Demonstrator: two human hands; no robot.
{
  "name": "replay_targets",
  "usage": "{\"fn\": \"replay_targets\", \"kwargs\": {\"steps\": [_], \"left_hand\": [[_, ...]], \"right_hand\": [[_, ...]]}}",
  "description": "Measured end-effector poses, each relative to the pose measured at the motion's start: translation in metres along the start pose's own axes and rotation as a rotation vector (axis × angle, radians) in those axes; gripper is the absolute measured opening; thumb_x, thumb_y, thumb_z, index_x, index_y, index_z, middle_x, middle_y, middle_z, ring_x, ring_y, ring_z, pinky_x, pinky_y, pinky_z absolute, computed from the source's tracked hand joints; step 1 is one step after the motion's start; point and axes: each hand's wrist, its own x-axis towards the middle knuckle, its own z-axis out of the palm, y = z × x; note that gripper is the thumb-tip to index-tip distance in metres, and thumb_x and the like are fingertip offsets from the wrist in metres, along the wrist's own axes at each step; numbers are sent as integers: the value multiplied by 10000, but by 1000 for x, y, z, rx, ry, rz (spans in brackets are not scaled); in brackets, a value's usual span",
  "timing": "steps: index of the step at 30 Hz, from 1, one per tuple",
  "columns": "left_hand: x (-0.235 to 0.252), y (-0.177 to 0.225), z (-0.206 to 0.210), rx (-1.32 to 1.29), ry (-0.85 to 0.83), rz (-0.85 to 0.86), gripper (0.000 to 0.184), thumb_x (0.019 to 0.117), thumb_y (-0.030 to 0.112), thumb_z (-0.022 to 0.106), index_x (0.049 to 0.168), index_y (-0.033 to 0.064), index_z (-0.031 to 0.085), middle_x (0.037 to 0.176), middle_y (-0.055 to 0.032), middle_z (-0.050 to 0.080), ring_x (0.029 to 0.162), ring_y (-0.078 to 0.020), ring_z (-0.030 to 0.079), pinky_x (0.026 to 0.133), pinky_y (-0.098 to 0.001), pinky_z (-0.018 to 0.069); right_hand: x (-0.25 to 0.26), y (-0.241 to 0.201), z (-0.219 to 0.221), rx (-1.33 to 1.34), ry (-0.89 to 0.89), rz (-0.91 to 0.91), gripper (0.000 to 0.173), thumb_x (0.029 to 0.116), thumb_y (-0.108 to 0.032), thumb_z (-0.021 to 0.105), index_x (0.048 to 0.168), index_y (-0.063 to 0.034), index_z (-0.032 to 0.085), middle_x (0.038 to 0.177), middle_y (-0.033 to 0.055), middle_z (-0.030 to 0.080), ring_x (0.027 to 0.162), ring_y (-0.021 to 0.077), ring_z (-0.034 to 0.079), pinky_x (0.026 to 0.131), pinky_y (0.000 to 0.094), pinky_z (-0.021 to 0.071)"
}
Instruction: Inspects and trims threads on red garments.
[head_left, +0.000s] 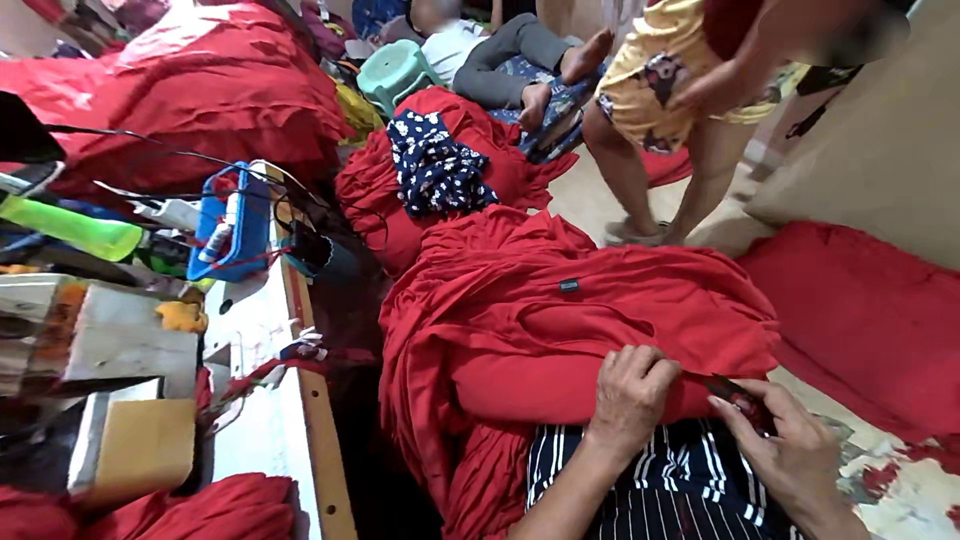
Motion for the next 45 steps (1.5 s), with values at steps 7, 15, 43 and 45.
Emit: {"fn": "replay_targets", "kwargs": {"steps": [7,15,43,45], "left_hand": [[-22,7,-18,-417,49,-267,73,864,-36,689,891,-102,705,960,-208,738,929,-209,737,873,-261,580],[-23,16,-16,-442,106,-334,123,845,41,739,782,-48,682,1000,-182,642,973,-126,640,860,-168,524],[-8,-53,-69,146,-309,-188,326,939,297,639,1192,127,753,1238,-91,712,1281,-370,579,1057,-626,388],[-8,-56,-63,140,-253,-184,222,941,220,650,1091,124,781,1135,-63,742,1180,-321,641,1007,-593,421]], "right_hand": [[-1,-5,6,9,-35,-104,333,955,-298,619,969,18,722,824,168,716,719,261,684,656,356,539],[10,-14,24,-5,5,-212,291,974,-277,609,950,-11,726,803,137,716,703,265,679,632,341,527],[83,-9,21,-22,-513,-242,192,860,26,666,1045,4,711,919,210,692,752,433,694,572,626,501],[79,-2,12,6,-389,-244,193,874,-25,600,1036,18,697,902,196,699,711,396,692,558,592,509]]}}
